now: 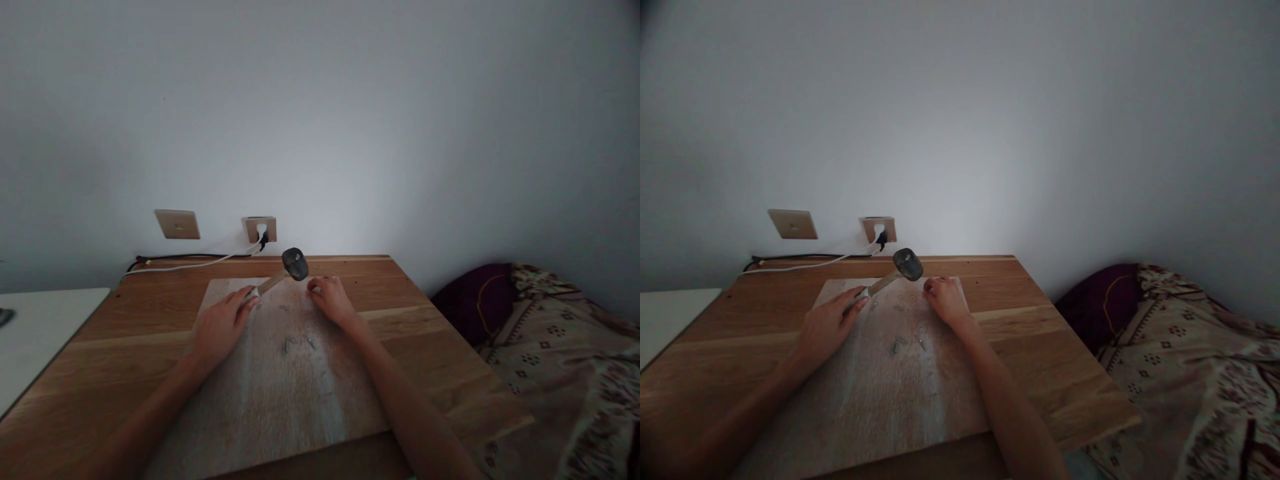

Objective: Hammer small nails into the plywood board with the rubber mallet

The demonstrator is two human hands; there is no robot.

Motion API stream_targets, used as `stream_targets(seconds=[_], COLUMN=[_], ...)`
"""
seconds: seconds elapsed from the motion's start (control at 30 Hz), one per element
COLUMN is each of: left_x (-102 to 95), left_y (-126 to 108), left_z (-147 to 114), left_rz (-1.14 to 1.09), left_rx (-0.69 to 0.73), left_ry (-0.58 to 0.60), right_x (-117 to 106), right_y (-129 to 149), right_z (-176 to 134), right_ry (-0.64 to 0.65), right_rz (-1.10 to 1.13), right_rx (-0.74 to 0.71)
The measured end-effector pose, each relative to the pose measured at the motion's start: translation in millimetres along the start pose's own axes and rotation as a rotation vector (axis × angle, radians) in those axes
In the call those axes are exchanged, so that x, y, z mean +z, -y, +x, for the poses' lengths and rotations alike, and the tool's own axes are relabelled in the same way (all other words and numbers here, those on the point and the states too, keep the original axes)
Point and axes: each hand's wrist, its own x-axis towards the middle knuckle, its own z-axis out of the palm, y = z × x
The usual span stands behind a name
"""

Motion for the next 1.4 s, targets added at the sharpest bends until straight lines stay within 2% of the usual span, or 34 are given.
stream_targets(seconds=[0.23,0.67,0.9,1.13,1.27,1.4], left_x=[0.4,1.6,-2.7,-1.9,-0.6,-3.1], left_y=[-2,-3,-6,-24,-28,-28], left_z=[0,0,-1,4,6,5], left_rz=[0.038,0.073,0.052,0.084,0.099,0.094], left_rx=[0.023,0.031,0.049,0.071,0.052,0.047], left_ry=[0.031,0.048,0.104,0.222,0.205,0.215], right_x=[4,-2,3,6,-6,-31], right_y=[0,11,10,2,1,8], right_z=[-4,-6,-3,-6,-7,-13], right_ry=[-0.018,0.067,0.053,0.029,0.061,0.096], right_rz=[-0.040,-0.194,-0.132,-0.058,0.022,0.018], right_rx=[0.012,0.002,0.129,0.216,0.250,0.254])
